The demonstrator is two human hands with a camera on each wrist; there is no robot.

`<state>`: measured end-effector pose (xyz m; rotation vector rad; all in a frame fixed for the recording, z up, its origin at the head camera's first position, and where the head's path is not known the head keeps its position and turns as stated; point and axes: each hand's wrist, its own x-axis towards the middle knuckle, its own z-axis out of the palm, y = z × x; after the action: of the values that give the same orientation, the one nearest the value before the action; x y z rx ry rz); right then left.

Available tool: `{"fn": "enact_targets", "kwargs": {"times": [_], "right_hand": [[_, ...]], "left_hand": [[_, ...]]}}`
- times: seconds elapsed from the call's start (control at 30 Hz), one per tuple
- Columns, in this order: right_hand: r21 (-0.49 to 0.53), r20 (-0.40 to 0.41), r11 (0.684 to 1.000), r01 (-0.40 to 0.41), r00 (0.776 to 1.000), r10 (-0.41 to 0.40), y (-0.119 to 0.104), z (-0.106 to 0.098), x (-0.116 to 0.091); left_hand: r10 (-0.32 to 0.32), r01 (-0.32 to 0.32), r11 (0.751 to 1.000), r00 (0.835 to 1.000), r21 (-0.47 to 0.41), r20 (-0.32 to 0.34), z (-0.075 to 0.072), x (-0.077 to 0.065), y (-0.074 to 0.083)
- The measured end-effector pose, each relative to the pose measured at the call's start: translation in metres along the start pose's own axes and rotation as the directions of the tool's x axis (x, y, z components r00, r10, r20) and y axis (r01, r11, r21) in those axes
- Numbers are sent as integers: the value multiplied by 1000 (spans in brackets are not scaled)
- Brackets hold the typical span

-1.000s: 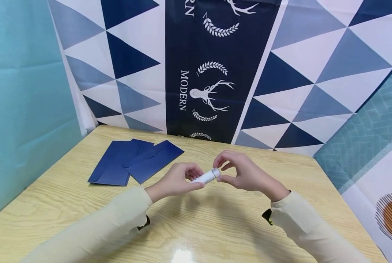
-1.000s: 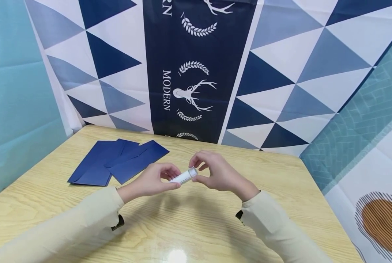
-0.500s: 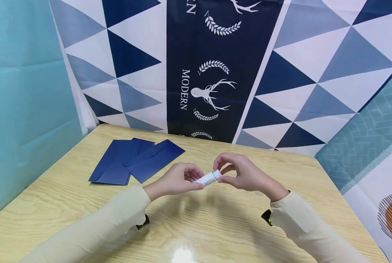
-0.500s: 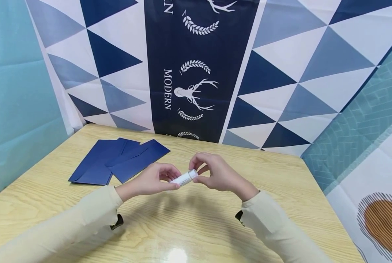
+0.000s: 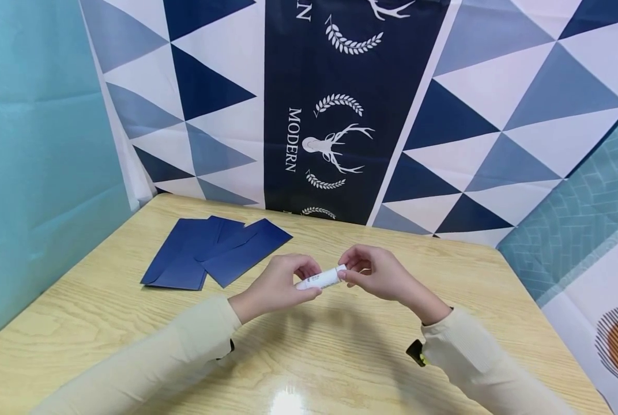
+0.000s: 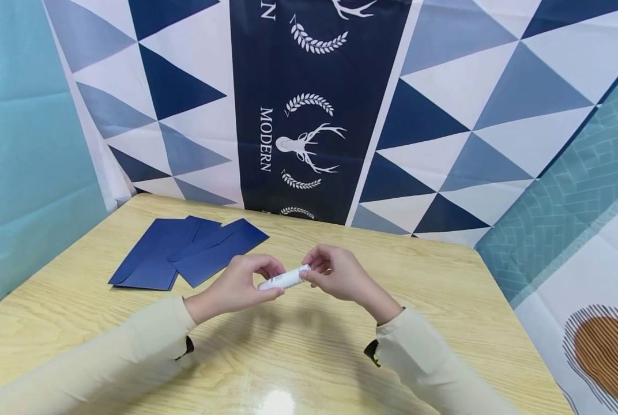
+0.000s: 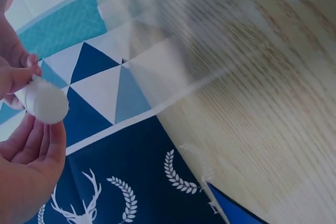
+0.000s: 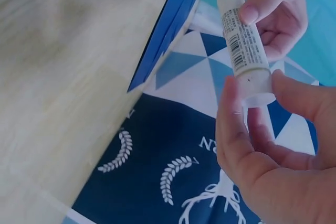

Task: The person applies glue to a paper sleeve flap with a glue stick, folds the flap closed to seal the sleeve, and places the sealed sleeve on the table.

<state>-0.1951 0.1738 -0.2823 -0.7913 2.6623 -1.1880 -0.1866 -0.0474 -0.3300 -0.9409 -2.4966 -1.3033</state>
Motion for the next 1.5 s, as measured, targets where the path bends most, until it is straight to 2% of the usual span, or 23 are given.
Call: {"fn": "enact_targets", "kwargs": {"times": [0.07, 0.17, 0.3, 0.4, 0.5, 0.6, 0.7, 0.77, 0.87, 0.93, 1.03, 1.13, 1.23, 1.33, 1.43, 1.5], "right_hand": [[36, 3, 999, -28, 1000, 28, 0, 0, 0], [57, 5, 998, -30, 1000, 30, 1, 0, 0], [46, -1, 999, 16, 1000, -16, 3, -2, -1], [51, -5, 997, 65, 998, -65, 4, -2, -2], [82, 10, 988, 129, 991, -130, 5, -1, -2], [118, 29, 974, 195, 980, -199, 5, 0, -3], [147, 30, 957, 251, 966, -258, 4, 0, -4], [150, 21, 953, 262, 963, -268, 5, 2, -5], [127, 5, 963, 237, 971, -240, 7, 5, -5], [106, -8, 976, 189, 982, -189, 8, 7, -5], [88, -35, 990, 110, 994, -107, 9, 11, -6], [75, -64, 995, 64, 996, -60, 10, 13, -6], [79, -86, 995, 64, 995, -57, 9, 14, -6], [92, -105, 991, 92, 991, -83, 9, 13, -5], [114, -106, 983, 142, 986, -130, 10, 12, -5], [133, -92, 973, 191, 979, -180, 11, 11, -5]], "left_hand": [[-7, 7, 1000, 1000, 6, 7, -1, 0, 2], [-22, 23, 1000, 999, -17, 32, -2, 1, 2], [-39, 46, 996, 995, -71, 92, -5, 3, -2], [-75, 97, 985, 985, -140, 155, -8, 4, -6], [-115, 171, 958, 964, -229, 239, -11, 6, -10], [-149, 257, 918, 929, -301, 338, -15, 7, -16], [-146, 295, 896, 902, -333, 407, -18, 8, -20], [-149, 308, 888, 895, -341, 420, -19, 8, -21], [-146, 288, 895, 911, -341, 386, -19, 7, -19], [-137, 245, 920, 932, -306, 334, -19, 5, -16], [-97, 144, 970, 968, -197, 231, -16, 3, -13], [-43, 58, 995, 986, -87, 163, -14, 1, -9], [-16, 26, 998, 988, -60, 153, -14, 2, -9], [-24, 38, 996, 984, -81, 177, -14, 3, -10], [-59, 93, 986, 970, -141, 234, -17, 4, -12], [-85, 148, 968, 953, -202, 290, -19, 5, -14]]}}
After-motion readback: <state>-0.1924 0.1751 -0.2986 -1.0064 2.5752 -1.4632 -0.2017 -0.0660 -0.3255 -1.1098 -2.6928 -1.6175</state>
